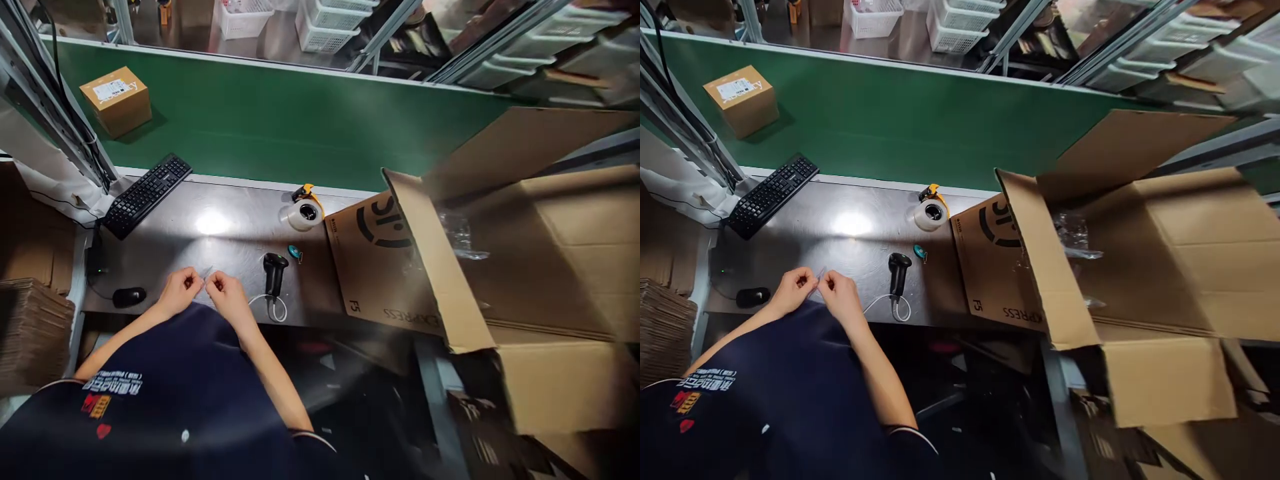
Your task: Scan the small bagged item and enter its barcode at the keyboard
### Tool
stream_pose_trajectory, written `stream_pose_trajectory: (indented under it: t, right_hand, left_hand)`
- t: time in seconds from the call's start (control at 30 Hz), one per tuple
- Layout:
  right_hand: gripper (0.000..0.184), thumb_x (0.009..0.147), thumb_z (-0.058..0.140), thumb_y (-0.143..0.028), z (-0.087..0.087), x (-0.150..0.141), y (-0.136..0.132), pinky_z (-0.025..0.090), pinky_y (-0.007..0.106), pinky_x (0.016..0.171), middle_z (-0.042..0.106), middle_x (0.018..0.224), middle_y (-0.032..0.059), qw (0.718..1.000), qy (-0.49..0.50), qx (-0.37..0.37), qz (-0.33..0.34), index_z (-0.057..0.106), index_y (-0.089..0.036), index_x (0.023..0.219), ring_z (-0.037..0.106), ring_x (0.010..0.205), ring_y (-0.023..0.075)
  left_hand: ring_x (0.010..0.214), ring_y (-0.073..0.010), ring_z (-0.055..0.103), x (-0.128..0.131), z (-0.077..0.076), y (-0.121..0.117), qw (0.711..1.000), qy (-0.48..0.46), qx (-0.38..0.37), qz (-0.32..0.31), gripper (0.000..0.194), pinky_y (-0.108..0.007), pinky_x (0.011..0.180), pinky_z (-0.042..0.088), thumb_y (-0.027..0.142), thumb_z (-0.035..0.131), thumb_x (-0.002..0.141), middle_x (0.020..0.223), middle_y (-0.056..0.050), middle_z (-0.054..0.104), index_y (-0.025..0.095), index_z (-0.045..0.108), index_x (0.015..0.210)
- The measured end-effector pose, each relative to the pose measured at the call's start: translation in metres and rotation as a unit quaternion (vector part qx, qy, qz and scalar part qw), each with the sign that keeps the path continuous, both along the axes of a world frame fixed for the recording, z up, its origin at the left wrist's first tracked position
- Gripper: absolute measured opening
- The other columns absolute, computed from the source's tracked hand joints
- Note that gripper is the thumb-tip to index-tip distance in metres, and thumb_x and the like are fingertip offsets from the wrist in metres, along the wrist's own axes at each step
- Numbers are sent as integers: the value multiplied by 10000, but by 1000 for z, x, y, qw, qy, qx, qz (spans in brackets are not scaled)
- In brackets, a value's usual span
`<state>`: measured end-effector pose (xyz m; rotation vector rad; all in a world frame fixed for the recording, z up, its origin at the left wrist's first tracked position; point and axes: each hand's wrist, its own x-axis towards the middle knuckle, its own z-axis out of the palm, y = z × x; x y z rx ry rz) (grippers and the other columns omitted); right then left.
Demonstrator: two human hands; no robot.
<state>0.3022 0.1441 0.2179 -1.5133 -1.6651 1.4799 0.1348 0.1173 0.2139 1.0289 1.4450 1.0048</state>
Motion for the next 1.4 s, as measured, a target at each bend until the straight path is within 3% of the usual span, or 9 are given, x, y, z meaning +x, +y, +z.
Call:
stream_pose_trajectory:
  t: [0.13, 0.33, 0.47, 0.6, 0.8, 0.87, 0.97, 1.1, 1.4]
  right_hand:
    - [198, 888, 559, -315, 8, -2, -12, 405, 348, 669, 642, 656, 8, 988, -134, 77, -16, 579, -245, 703, 540, 592, 180]
    - [147, 921, 558, -304, -6, -6, -11, 462, 333, 694, 727, 829, 55, 976, -138, 158, -57, 664, -207, 950, 673, 717, 216]
    - [326, 945, 467, -185, -13, -7, -13, 506, 344, 762, 728, 1031, 106, 965, -180, 192, -16, 745, -205, 1115, 694, 851, 223]
    - [349, 923, 490, -221, -22, -6, -10, 549, 359, 838, 723, 1133, 130, 987, -65, 142, -25, 767, -200, 1136, 697, 1006, 243]
    - [243, 802, 697, -423, -34, -2, -1, 448, 267, 611, 631, 660, -12, 982, 153, 10, -110, 708, -196, 714, 542, 635, 140]
    - [277, 727, 780, -466, -36, 1, -1, 474, 271, 617, 664, 680, -15, 964, 196, -45, -172, 732, -198, 777, 546, 619, 134]
    - [382, 644, 866, -494, -37, 7, 0, 529, 288, 657, 732, 768, 6, 936, 250, -115, -221, 758, -214, 880, 622, 667, 150]
    - [443, 586, 935, -506, -36, 15, 3, 538, 273, 657, 762, 810, 9, 929, 257, -143, -225, 774, -228, 892, 661, 691, 148]
    - [370, 597, 939, -530, -13, 18, 5, 548, 319, 736, 766, 742, 13, 953, 226, -81, -183, 794, -224, 745, 668, 704, 179]
  left_hand:
    - [579, -123, 468, -2, 1, -1, 985, 146, 48, 73, 245, -300, 621, 358, 257, 676, 798, 594, 36, 527, 218, 534, 602]
    - [594, -130, 518, 0, -15, -1, 993, 83, 59, 52, 232, -281, 612, 411, 291, 688, 822, 622, 37, 576, 213, 571, 637]
    - [618, -130, 545, 9, -25, -5, 987, 83, 119, 72, 253, -276, 631, 444, 311, 686, 875, 653, 30, 591, 210, 589, 664]
    - [660, -147, 587, 17, -26, -10, 965, 144, 213, 46, 267, -296, 670, 477, 317, 660, 940, 678, 7, 630, 216, 633, 694]
    - [825, -197, 691, 17, -32, -18, 915, 210, 342, -41, 132, -354, 786, 543, 308, 645, 964, 861, -46, 754, 241, 739, 900]
    - [1012, -243, 708, 7, -34, -15, 929, 196, 313, 15, 184, -419, 918, 561, 370, 707, 915, 1068, -88, 769, 244, 742, 1044]
    - [1052, -258, 709, -14, -33, -3, 983, 50, 124, 122, 428, -416, 889, 602, 499, 793, 821, 1151, -112, 744, 217, 709, 1132]
    - [625, -162, 678, -32, -27, 14, 974, -201, -106, 17, 536, -294, 570, 580, 617, 862, 708, 802, -32, 721, 169, 721, 966]
    - [592, -167, 702, -30, 0, 15, 978, -203, -49, 13, 421, -293, 589, 613, 520, 916, 680, 707, -17, 747, 155, 797, 853]
